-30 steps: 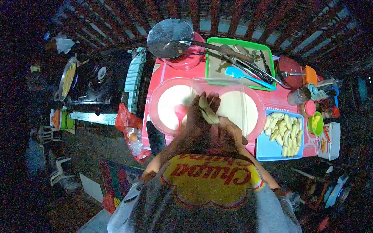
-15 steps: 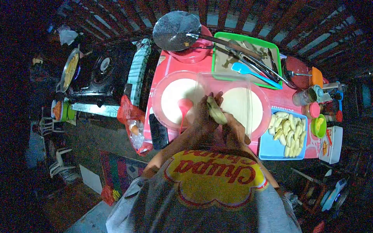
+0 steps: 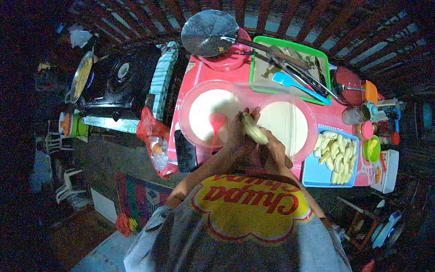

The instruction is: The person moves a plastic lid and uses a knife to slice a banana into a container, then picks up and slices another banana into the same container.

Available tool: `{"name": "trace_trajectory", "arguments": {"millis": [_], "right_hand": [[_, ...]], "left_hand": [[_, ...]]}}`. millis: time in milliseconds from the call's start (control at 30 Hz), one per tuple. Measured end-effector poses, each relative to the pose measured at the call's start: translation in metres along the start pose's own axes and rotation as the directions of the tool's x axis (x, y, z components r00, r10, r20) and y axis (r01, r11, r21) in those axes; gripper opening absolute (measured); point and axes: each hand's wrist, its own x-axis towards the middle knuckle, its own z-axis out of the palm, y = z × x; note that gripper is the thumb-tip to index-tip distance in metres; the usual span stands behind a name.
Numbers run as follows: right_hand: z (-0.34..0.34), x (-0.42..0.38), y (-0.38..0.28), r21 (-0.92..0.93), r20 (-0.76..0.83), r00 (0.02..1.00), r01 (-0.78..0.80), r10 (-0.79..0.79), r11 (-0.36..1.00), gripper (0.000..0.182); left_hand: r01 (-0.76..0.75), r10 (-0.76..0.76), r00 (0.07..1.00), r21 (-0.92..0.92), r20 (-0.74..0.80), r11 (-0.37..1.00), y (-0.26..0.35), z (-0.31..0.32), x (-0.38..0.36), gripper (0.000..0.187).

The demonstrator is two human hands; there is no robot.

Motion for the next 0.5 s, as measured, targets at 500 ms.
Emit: {"name": "trace_trajectory", "arguments": {"millis": [500], "right_hand": [[0.021,0.013,0.057,-0.187,0.090,0.990,-0.087,0.105,0.978,0.033]], "left_hand": [[-0.003,0.012,0.998,-0.155,0.054,0.988,-0.041,-0.036,0.028,0.034]]}}
